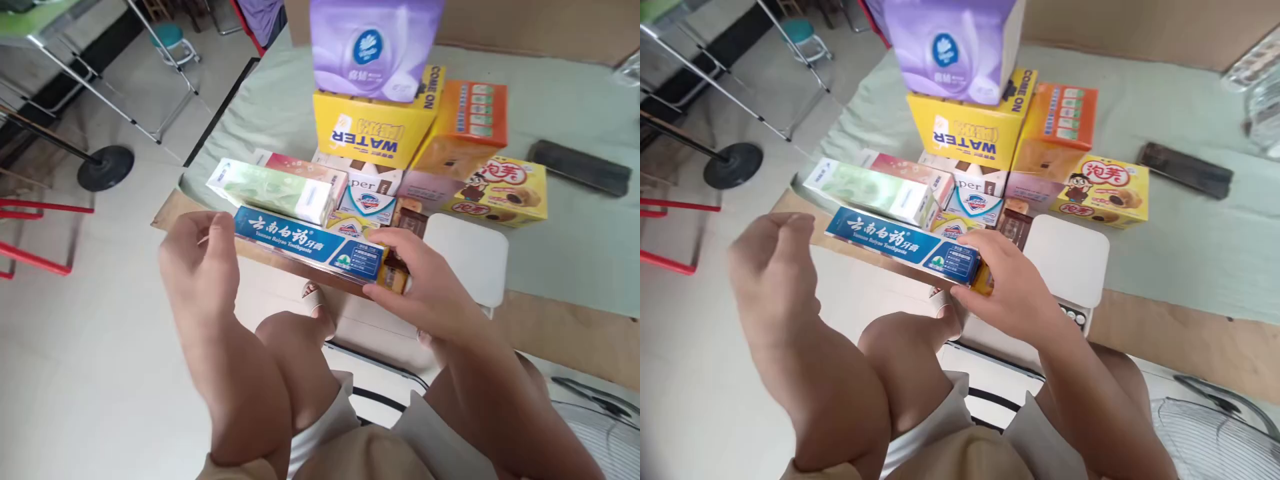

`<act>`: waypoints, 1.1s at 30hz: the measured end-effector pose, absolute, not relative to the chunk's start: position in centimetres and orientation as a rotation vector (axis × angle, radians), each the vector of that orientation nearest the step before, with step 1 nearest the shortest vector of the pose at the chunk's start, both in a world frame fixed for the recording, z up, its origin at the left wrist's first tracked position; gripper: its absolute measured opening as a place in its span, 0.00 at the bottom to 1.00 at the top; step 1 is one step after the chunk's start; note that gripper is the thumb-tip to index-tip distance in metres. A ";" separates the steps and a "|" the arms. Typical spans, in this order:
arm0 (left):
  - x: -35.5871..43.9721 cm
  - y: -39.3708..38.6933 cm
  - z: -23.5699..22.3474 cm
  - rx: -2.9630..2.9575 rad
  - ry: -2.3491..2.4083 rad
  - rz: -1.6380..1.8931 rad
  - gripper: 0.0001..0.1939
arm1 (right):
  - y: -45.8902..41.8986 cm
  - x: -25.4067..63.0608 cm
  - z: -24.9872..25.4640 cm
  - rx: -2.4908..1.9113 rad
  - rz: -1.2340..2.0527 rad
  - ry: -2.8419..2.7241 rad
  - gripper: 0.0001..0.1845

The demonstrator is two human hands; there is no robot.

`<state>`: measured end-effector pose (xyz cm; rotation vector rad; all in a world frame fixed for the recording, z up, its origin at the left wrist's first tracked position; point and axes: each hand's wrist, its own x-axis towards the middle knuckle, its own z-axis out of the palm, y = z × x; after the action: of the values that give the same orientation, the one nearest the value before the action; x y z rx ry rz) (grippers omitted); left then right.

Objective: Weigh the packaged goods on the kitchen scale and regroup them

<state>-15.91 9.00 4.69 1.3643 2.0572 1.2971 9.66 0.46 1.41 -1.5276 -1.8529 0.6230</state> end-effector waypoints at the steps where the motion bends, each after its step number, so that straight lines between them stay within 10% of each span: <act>1: -16.4 9.2 4.4 1.334 2.111 1.192 0.12 | 0.7 9.2 1.1 -1.556 0.642 -1.897 0.28; 8: -17.2 8.8 4.9 1.405 2.091 0.799 0.13 | 0.8 8.3 0.2 -1.599 0.592 -1.934 0.26; 16: -12.6 5.0 6.2 1.597 1.620 1.420 0.11 | -2.4 14.9 0.1 -1.379 0.280 -1.487 0.25; 33: 4.2 4.9 -0.5 1.782 1.002 0.879 0.31 | -11.9 23.8 -4.9 -1.718 -0.253 -1.245 0.21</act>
<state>4.21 4.85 -0.54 1.7820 1.0018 0.8787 23.79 -11.91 -4.94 -1.7178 -1.2449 -0.2529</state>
